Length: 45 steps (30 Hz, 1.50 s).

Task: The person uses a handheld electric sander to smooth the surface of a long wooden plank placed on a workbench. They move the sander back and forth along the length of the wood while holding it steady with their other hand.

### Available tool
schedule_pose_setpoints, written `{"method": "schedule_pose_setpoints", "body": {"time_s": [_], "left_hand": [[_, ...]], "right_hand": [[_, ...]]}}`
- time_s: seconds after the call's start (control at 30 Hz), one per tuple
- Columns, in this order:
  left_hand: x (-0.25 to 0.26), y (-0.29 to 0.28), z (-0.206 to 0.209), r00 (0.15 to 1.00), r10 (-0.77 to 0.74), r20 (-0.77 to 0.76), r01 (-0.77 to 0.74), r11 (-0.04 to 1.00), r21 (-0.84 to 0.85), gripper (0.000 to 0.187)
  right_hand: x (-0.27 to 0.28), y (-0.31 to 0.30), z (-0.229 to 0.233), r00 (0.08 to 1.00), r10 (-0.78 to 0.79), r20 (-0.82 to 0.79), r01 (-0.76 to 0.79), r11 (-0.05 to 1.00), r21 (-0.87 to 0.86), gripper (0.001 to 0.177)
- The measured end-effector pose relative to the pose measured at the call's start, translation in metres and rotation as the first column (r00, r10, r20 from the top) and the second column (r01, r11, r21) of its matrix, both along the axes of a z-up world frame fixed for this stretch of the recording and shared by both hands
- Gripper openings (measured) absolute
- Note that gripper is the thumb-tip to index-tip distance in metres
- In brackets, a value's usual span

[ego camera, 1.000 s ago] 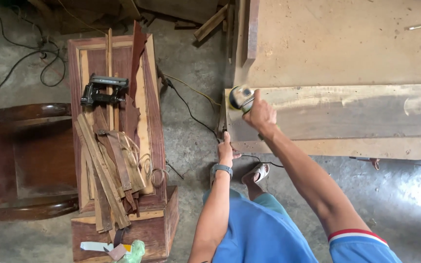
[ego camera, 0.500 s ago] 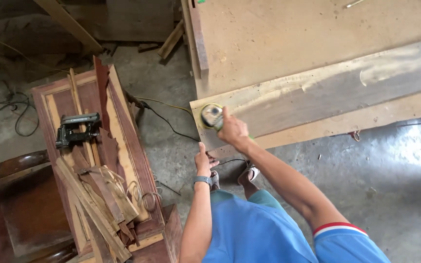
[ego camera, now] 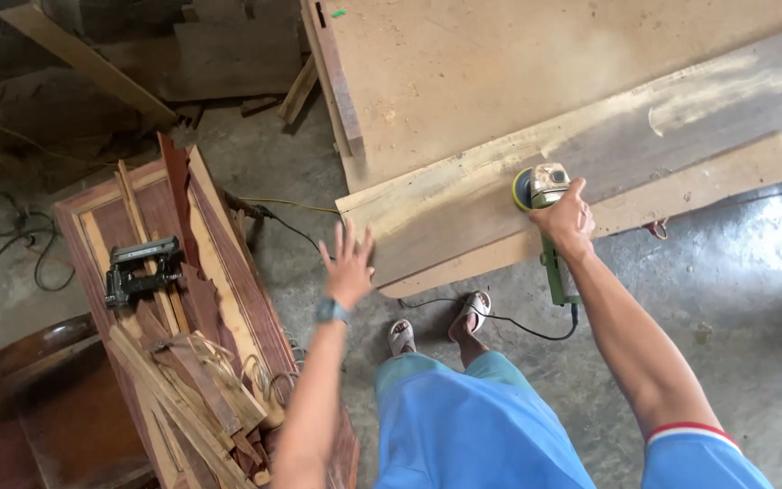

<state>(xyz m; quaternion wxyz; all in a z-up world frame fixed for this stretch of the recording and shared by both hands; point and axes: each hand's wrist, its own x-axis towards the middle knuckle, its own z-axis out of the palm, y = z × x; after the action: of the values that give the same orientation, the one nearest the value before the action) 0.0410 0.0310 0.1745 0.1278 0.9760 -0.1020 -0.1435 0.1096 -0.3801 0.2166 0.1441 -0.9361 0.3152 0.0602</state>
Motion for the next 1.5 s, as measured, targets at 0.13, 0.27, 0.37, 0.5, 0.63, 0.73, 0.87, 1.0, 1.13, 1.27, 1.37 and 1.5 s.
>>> {"method": "schedule_pose_setpoints", "body": {"time_s": [0.13,0.27,0.37,0.5,0.63,0.73,0.87,1.0,1.13,1.27,1.37,1.5], "left_hand": [[0.065,0.034,-0.066,0.973,-0.208,-0.095,0.220,0.966,0.137,0.104],[0.118,0.053,-0.122,0.981,-0.191,-0.040,0.190,0.981,-0.024,0.075],[0.151,0.053,-0.151,0.984,-0.130,-0.124,0.115,0.986,-0.118,0.074],[0.168,0.049,-0.132,0.972,-0.052,-0.231,0.037,0.997,-0.066,0.062],[0.171,0.042,-0.097,0.941,-0.055,-0.333,0.036,0.997,-0.061,0.056],[0.169,0.037,-0.094,0.936,-0.072,-0.344,0.066,0.997,-0.030,0.053],[0.171,0.037,-0.101,0.937,-0.085,-0.338,0.077,0.996,-0.037,0.059],[0.169,0.035,-0.092,0.930,-0.098,-0.355,0.092,0.995,-0.032,0.069],[0.174,0.038,-0.109,0.930,-0.095,-0.354,0.094,0.995,-0.020,0.071],[0.175,0.041,-0.094,0.931,-0.137,-0.338,0.122,0.990,-0.066,0.066],[0.175,0.041,-0.073,0.921,-0.146,-0.362,0.136,0.989,-0.052,0.069],[0.168,0.040,-0.055,0.900,-0.081,-0.428,0.086,0.996,-0.007,0.074]], "right_hand": [[-0.040,0.072,0.040,0.975,0.122,-0.183,-0.120,0.993,0.022,0.098],[-0.075,0.149,0.048,0.875,0.406,-0.264,-0.387,0.914,0.123,0.099],[-0.087,0.198,0.046,0.777,0.565,-0.278,-0.528,0.825,0.201,0.092],[-0.087,0.249,0.038,0.689,0.690,-0.223,-0.607,0.717,0.344,0.090],[-0.080,0.263,0.019,0.663,0.719,-0.209,-0.633,0.687,0.357,0.093],[-0.085,0.254,0.023,0.671,0.702,-0.238,-0.608,0.705,0.366,0.083],[-0.087,0.227,0.032,0.717,0.622,-0.315,-0.556,0.783,0.281,0.082],[-0.083,0.192,0.023,0.827,0.493,-0.271,-0.447,0.868,0.215,0.079],[-0.075,0.190,0.042,0.855,0.453,-0.252,-0.412,0.889,0.203,0.079],[-0.082,0.225,0.059,0.790,0.520,-0.325,-0.480,0.854,0.200,0.086],[-0.078,0.236,0.027,0.755,0.592,-0.280,-0.531,0.804,0.268,0.086],[-0.074,0.221,-0.010,0.757,0.614,-0.224,-0.549,0.783,0.291,0.083]]}}
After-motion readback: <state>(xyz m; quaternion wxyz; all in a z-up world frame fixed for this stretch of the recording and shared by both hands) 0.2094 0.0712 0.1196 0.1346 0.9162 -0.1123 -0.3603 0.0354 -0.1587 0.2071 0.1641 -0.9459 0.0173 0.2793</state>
